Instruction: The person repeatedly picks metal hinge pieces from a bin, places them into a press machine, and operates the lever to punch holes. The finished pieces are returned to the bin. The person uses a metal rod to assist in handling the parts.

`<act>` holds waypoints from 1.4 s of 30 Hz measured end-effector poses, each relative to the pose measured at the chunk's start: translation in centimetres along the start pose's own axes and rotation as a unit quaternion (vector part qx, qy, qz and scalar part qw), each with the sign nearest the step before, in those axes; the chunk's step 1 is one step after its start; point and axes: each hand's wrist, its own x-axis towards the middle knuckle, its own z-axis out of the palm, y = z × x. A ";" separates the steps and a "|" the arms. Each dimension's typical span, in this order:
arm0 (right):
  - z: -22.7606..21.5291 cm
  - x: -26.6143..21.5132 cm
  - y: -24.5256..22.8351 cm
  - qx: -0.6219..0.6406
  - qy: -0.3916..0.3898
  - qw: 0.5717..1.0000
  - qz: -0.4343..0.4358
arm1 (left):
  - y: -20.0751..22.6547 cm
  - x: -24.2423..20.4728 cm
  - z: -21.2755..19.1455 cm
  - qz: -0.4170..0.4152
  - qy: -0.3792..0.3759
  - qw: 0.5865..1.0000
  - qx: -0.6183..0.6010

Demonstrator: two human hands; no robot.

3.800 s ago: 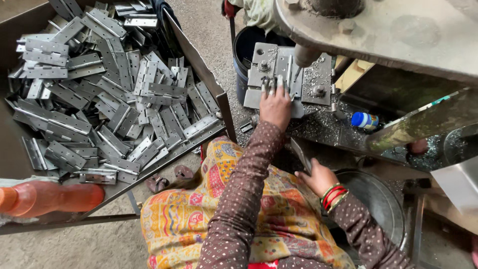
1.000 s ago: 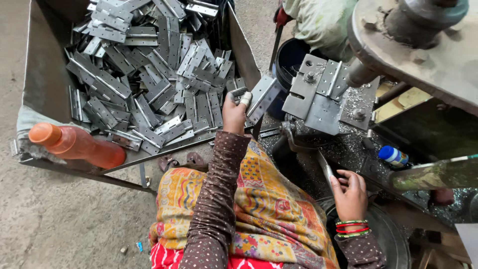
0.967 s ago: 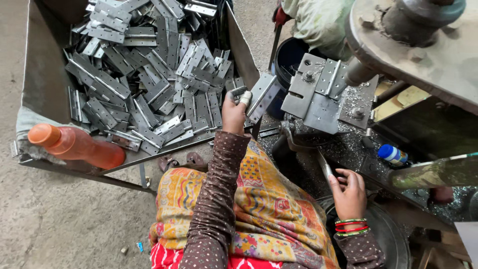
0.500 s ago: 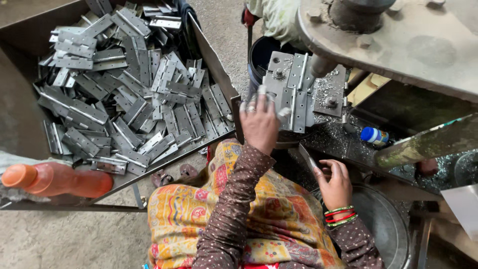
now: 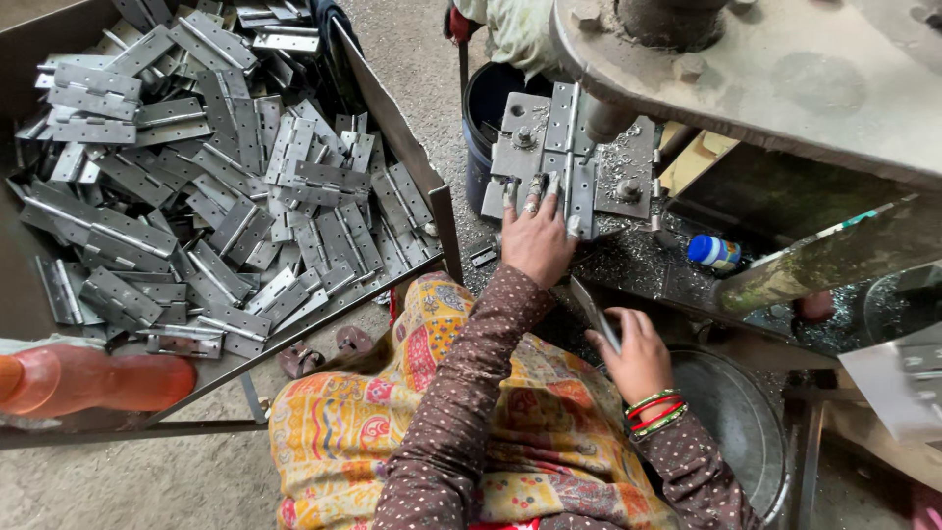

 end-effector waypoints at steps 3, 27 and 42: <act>2.8 -1.0 2.3 -0.028 -0.053 0.998 0.003 | 0.1 -0.1 0.4 0.010 0.016 1.000 0.010; 16.6 -3.4 11.5 -0.054 -0.105 0.988 0.095 | -0.3 0.9 1.6 0.010 0.009 0.998 0.068; 11.2 -2.4 10.5 -0.020 -0.169 0.978 0.118 | -0.3 3.7 4.0 -0.009 -0.017 0.996 0.089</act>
